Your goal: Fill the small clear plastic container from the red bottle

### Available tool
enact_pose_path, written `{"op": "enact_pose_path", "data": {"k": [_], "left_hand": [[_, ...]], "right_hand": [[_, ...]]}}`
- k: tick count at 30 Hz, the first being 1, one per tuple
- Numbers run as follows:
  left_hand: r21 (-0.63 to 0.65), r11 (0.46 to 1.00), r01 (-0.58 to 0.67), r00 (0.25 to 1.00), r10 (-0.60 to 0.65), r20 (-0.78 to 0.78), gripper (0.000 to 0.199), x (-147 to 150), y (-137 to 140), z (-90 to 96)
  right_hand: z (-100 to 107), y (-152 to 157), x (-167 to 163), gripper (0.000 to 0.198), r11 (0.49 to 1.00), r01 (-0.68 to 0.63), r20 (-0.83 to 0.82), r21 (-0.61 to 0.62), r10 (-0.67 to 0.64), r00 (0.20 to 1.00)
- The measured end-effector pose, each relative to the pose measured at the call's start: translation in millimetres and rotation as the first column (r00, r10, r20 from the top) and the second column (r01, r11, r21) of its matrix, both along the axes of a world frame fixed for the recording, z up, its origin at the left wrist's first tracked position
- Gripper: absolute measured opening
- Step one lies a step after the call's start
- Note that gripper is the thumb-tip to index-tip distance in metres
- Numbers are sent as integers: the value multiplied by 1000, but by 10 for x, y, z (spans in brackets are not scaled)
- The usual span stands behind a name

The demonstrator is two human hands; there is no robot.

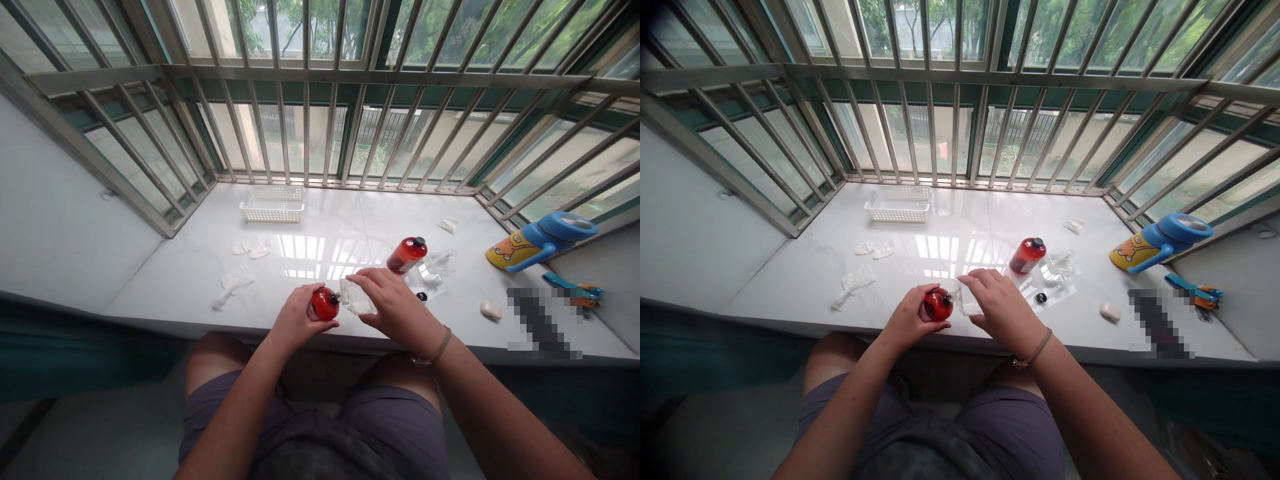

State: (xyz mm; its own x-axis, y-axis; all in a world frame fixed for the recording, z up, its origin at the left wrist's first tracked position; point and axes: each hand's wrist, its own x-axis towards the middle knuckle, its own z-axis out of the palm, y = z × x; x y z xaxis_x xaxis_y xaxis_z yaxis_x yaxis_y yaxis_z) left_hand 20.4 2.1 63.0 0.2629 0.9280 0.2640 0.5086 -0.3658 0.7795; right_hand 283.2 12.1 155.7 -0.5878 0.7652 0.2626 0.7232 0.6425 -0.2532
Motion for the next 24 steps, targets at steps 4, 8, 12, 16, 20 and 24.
{"op": "enact_pose_path", "data": {"k": [4,8,12,16,20,24], "left_hand": [[-10,1000,5,1000,-5,0,84,0,3,0],[-16,1000,5,1000,-5,2,84,-1,7,-5],[-18,1000,4,1000,-4,4,84,0,9,-9],[-13,1000,1,1000,-1,4,84,2,13,-6],[-14,1000,5,1000,-5,-1,84,2,17,-2],[-18,1000,1,1000,-1,-2,84,-2,15,0]], "right_hand": [[-1,-2,-1,79,1000,6,6,0,-6,1000],[-3,-4,-2,81,1000,9,-3,3,-9,1000],[-15,0,6,82,1000,10,-2,13,-10,1000],[-25,2,10,81,1000,18,11,18,-18,1000],[-18,2,5,78,999,25,30,26,-25,999],[4,-5,-3,78,999,32,52,32,-34,998]]}}
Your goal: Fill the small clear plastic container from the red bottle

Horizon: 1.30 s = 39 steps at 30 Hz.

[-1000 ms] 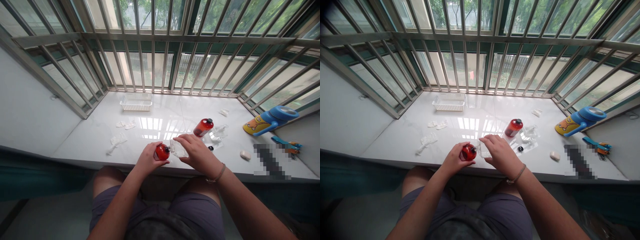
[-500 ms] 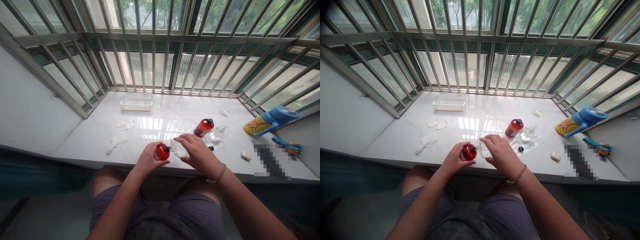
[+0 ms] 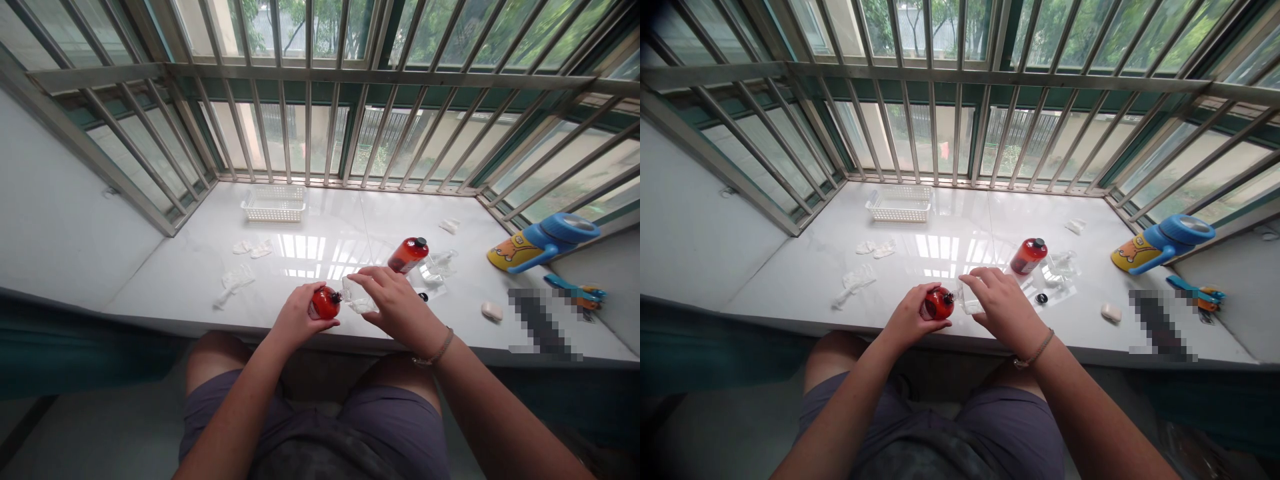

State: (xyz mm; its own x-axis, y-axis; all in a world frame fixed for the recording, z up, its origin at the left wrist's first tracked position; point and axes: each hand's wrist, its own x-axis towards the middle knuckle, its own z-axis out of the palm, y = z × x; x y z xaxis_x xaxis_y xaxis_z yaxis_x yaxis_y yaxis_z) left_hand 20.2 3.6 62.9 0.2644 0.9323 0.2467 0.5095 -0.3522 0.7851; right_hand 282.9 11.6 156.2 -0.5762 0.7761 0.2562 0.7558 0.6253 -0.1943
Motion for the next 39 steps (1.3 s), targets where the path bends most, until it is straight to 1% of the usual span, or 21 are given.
{"op": "enact_pose_path", "data": {"k": [30,39], "left_hand": [[-14,1000,3,1000,-3,11,84,-2,4,-14],[-14,1000,-7,1000,7,10,83,8,-6,21]], "right_hand": [[59,-28,-32,75,999,17,68,37,-20,998],[64,-17,-34,77,999,15,77,52,-19,997]]}}
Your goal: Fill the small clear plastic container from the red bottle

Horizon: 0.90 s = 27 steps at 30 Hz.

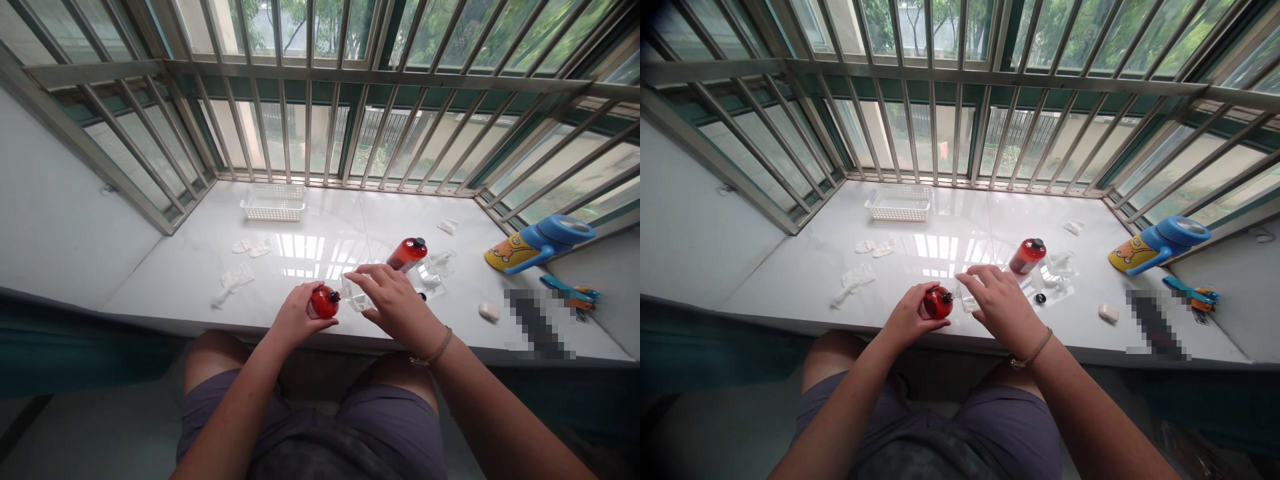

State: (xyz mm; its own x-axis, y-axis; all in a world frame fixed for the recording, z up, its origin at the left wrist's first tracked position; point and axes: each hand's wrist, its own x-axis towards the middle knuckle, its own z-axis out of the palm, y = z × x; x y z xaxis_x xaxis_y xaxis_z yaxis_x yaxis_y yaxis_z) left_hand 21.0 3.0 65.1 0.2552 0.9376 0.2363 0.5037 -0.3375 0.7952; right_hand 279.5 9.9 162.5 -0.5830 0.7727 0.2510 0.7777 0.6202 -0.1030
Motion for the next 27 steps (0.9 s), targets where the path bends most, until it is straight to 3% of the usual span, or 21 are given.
{"op": "enact_pose_path", "data": {"k": [27], "left_hand": [[-5,1000,-16,1000,16,16,82,-17,-1,-16]], "right_hand": [[62,-11,-21,81,999,-16,26,49,14,1000]]}}
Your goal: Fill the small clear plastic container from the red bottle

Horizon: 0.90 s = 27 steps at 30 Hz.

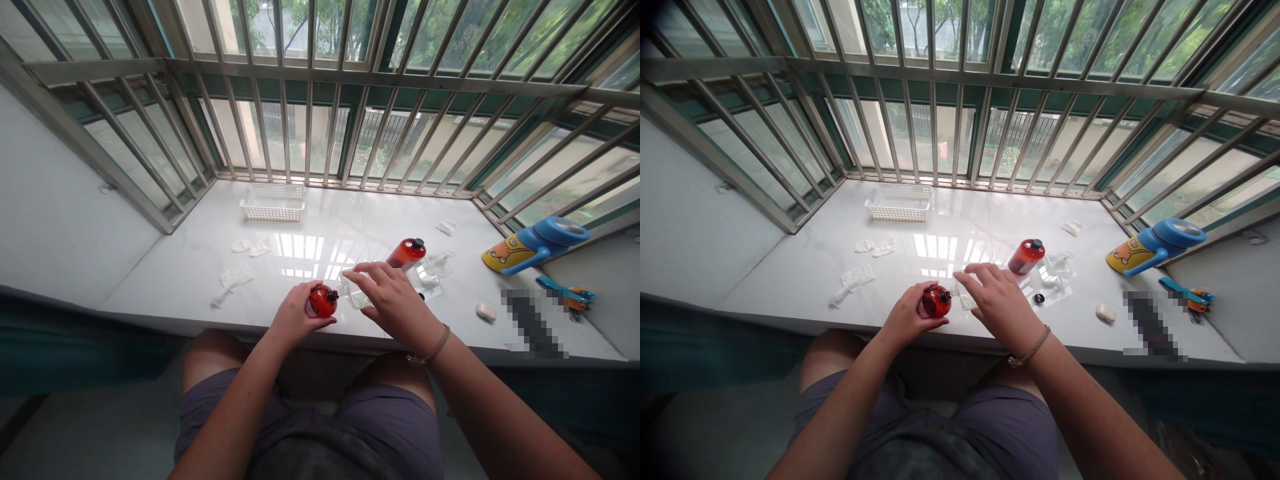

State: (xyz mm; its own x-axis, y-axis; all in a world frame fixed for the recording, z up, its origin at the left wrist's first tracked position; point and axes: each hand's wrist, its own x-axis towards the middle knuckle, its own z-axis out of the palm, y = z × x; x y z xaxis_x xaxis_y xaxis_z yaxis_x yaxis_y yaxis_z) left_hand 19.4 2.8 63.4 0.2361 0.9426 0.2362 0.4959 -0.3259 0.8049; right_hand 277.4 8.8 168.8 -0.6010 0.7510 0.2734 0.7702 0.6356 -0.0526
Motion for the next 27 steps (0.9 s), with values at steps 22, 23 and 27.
{"op": "enact_pose_path", "data": {"k": [22,23,27], "left_hand": [[-21,1000,-10,1000,11,26,81,-24,24,-9],[-21,1000,-12,999,13,29,81,-25,23,-11],[-21,1000,-21,999,22,40,81,-30,23,-15]], "right_hand": [[7,2,-22,79,999,2,-2,49,-2,1000],[4,2,-22,79,999,1,-6,50,0,1000],[-3,10,-28,77,998,0,-4,60,0,1000]]}}
